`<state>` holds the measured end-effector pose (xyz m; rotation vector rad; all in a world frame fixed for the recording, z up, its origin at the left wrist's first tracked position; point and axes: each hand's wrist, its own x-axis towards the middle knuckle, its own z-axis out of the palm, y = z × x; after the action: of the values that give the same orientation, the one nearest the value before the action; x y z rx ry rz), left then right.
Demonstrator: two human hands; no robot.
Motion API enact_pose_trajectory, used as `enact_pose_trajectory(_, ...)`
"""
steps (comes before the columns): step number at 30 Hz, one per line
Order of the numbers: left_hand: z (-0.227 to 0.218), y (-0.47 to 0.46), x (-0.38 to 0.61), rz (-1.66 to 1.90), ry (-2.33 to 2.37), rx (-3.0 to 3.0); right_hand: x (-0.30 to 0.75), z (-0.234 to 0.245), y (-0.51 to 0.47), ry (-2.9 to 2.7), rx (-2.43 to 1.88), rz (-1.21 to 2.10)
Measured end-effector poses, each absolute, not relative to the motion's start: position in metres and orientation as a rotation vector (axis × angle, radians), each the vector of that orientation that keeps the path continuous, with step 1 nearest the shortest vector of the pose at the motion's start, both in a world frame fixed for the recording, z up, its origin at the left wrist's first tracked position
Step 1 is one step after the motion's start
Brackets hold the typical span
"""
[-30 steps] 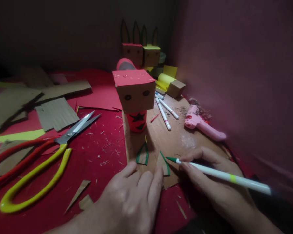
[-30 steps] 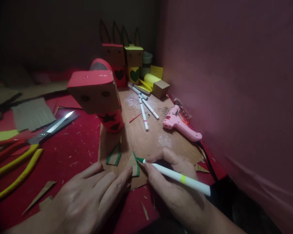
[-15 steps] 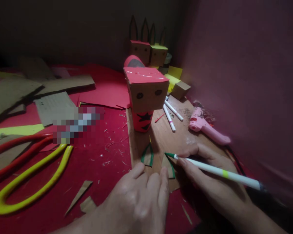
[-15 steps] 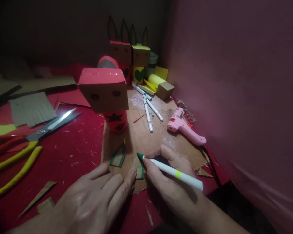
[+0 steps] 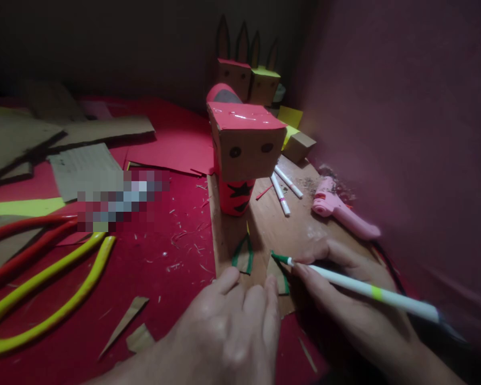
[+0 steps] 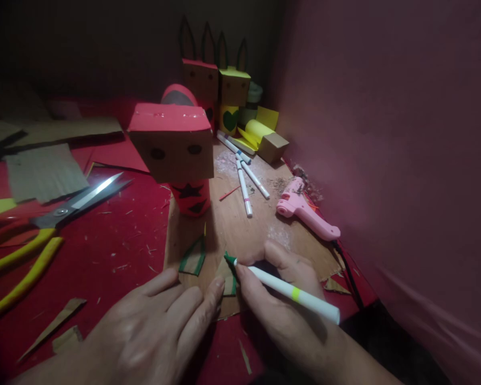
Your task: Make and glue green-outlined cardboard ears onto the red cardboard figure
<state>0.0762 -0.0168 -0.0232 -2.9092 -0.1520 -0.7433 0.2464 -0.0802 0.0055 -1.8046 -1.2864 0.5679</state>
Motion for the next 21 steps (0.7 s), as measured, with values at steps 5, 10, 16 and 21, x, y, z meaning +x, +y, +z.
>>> enact_pose_trajectory(5, -0.0236, -0.0145, 0.0764, -0.760, -0.138, -2.907, 0.2473, 0.0037, -0.0803, -1.229, -1.811, 0.572)
enact_pose_trajectory(10, -0.0231, -0.0147, 0.0767, -0.759, -0.148, -2.945, 0.2457, 0.0034, -0.0806, -1.205, -1.838, 0.629)
enact_pose_trajectory(16, -0.0232, -0.0146, 0.0782, -0.760, -0.142, -2.931, 0.2458, 0.0064, -0.0820, -1.303, -1.819, 0.595)
enact_pose_trajectory(21, -0.0189, -0.0164, 0.0762, -0.747, -0.155, -2.919, 0.2463, 0.0068, -0.0821, -1.271, -1.839, 0.630)
